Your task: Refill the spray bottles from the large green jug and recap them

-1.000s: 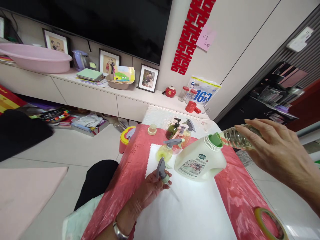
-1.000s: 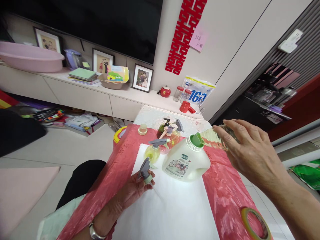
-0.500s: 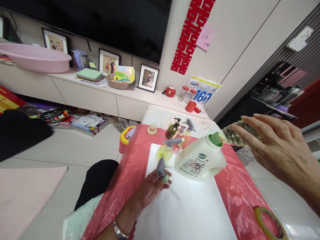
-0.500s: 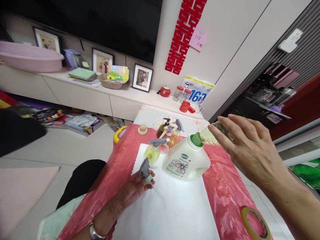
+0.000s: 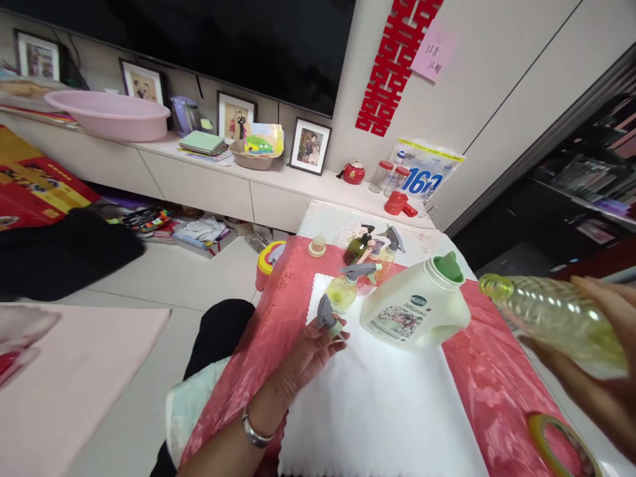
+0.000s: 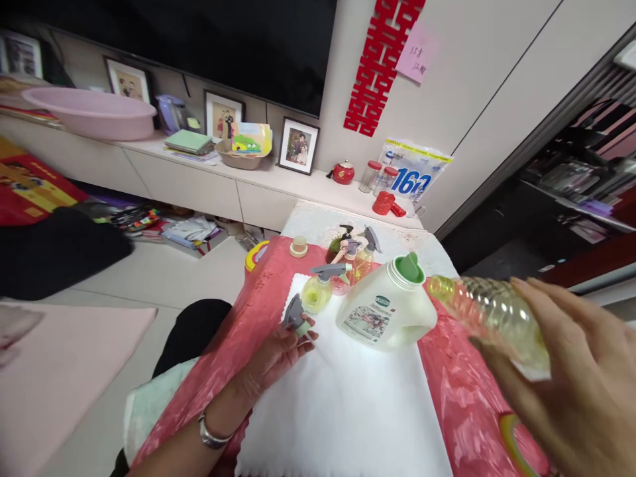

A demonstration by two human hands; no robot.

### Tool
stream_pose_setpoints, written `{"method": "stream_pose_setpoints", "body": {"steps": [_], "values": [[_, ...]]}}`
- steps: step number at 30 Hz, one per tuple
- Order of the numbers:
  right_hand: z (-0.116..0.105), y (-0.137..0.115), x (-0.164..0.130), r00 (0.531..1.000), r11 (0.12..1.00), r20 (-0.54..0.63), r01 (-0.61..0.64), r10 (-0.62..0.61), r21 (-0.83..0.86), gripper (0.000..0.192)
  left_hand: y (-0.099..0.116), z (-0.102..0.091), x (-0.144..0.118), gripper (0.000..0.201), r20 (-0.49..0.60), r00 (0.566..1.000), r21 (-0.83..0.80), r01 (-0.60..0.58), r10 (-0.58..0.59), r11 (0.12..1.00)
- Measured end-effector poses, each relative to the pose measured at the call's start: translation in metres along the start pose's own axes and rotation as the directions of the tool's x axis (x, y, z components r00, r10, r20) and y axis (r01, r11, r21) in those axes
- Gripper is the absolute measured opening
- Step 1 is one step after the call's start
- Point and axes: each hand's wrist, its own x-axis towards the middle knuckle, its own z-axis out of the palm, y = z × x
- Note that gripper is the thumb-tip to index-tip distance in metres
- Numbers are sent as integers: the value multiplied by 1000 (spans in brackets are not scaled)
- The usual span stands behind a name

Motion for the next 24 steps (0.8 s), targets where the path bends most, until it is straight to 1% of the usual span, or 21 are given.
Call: {"method": "stream_pose_setpoints", "body": {"steps": [1, 2, 3, 4, 5, 6, 8, 10, 13, 15, 22, 24], "values": [[0, -7, -14, 999, 997, 32, -15, 13, 73, 83, 2, 3, -1, 43, -42, 999, -31, -20, 19, 999], [1, -17, -27, 998, 990, 49, -33, 26, 136, 85, 5, 6, -3, 42, -82, 996, -64, -44, 38, 997], [4, -31, -41, 994, 980, 111, -37, 15, 194, 83, 8, 9, -5, 42, -116, 992, -88, -68, 58, 994], [7, -48, -53, 982, 963, 179, -96, 51, 251, 78, 12, 13, -7, 43, -144, 987, -103, -93, 78, 990], [13, -66, -66, 967, 941, 222, -184, 123, 284, 73, 17, 16, -9, 43, -173, 980, -117, -119, 98, 986], [19, -84, -77, 948, 923, 275, -241, 158, 301, 68, 23, 19, -12, 42, -192, 975, -127, -142, 116, 982], [36, -115, -98, 944, 891, 290, -261, 156, 372, 60, 33, 25, -18, 31, -224, 964, -130, -179, 147, 975], [55, -137, -115, 938, 869, 305, -286, 167, 404, 58, 41, 29, -24, 21, -243, 955, -135, -207, 171, 969], [75, -153, -130, 923, 842, 328, -335, 203, 422, 58, 46, 33, -32, 23, -244, 950, -125, -230, 195, 965], [80, -158, -131, 916, 826, 338, -357, 217, 436, 57, 46, 34, -35, 23, -235, 951, -106, -231, 202, 967], [79, -173, -124, 916, 775, 351, -364, 196, 517, 56, 38, 43, -40, 26, -173, 961, -2, -218, 214, 976], [80, -178, -124, 910, 748, 365, -381, 198, 544, 58, 34, 47, -41, 34, -150, 969, 31, -196, 198, 980]]}}
